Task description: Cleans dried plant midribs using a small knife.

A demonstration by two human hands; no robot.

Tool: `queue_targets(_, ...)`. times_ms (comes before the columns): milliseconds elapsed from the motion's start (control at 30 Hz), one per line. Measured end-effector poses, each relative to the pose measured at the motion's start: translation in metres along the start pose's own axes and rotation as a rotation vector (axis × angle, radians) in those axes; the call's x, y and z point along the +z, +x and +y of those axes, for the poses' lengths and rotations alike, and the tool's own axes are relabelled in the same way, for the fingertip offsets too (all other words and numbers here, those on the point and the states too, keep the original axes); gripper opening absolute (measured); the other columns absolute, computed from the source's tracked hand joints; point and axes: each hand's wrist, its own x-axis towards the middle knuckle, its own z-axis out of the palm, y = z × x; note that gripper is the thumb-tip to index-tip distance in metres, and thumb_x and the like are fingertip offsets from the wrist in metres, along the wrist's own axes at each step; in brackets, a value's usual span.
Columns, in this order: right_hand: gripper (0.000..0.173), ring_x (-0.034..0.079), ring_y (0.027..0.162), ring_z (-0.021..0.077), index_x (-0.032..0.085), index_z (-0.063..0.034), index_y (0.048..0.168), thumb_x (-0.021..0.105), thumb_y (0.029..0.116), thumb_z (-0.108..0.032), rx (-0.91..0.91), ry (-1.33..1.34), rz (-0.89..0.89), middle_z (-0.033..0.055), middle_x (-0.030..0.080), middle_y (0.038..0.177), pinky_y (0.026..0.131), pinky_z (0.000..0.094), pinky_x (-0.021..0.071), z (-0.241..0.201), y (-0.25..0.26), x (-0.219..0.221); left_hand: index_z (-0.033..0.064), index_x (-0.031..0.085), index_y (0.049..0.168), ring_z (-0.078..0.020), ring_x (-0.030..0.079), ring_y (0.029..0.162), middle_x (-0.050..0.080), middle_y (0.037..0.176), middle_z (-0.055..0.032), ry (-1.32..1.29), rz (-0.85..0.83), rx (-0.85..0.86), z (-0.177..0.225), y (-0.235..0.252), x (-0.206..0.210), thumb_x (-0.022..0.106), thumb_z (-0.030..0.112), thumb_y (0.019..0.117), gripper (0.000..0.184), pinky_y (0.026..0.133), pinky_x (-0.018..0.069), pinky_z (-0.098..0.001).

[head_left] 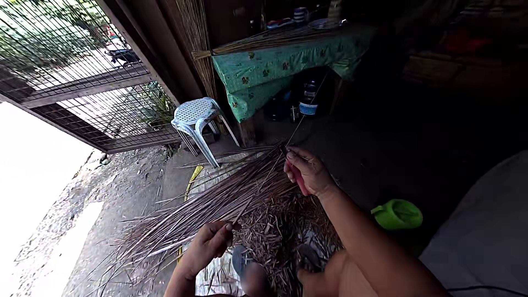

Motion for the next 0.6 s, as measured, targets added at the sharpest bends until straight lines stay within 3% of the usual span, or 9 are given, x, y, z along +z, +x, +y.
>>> queue_targets(100, 0.027, 0.061, 0.056, 0.0113, 0.063, -0.0014, 0.127, 0.051, 0.1075, -0.016, 0.12, -0.001, -0.128, 0.0079, 0.067, 0.075, 0.052, 0.0226, 0.0524, 0.006, -0.008, 0.014, 0.0083, 0.074, 0.108, -0.002, 0.051, 0.048, 0.065, 0.069, 0.003, 0.032, 0.01, 0.006, 0.0, 0.004, 0.002, 0.05, 0.041, 0.107, 0.041, 0.045, 0.0448, -0.0181)
queue_targets(300, 0.026, 0.059, 0.054, 0.0109, 0.064, -0.0019, 0.125, 0.05, 0.1079, -0.016, 0.04, 0.01, -0.033, 0.0075, 0.065, 0.072, 0.051, 0.0219, 0.052, 0.006, -0.001, 0.015, 0.0093, 0.073, 0.114, -0.0034, 0.053, 0.051, 0.063, 0.071, 0.0041, 0.112, 0.074, -0.002, 0.002, 0.002, 0.002, 0.056, 0.036, 0.1043, 0.033, 0.047, 0.0462, -0.0195)
queue_targets(433, 0.019, 0.061, 0.055, 0.0096, 0.063, 0.0, 0.102, 0.053, 0.1066, -0.016, 0.087, -0.09, -0.199, 0.0046, 0.067, 0.073, 0.051, 0.0223, 0.0516, 0.019, -0.015, 0.031, 0.0088, 0.074, 0.111, -0.0031, 0.052, 0.051, 0.063, 0.07, 0.0048, 0.134, 0.136, -0.002, 0.003, 0.008, 0.006, 0.06, 0.034, 0.1022, 0.03, 0.047, 0.0447, -0.0191)
queue_targets(600, 0.022, 0.059, 0.057, 0.0035, 0.067, -0.0009, 0.1, 0.054, 0.1061, -0.018, 0.067, -0.183, -0.402, -0.0017, 0.067, 0.074, 0.053, 0.0189, 0.0498, 0.04, -0.032, 0.056, 0.0094, 0.074, 0.111, -0.0012, 0.049, 0.05, 0.06, 0.067, 0.0073, 0.138, 0.169, 0.033, 0.002, 0.006, 0.004, 0.059, 0.034, 0.1027, 0.03, 0.046, 0.0425, -0.0184)
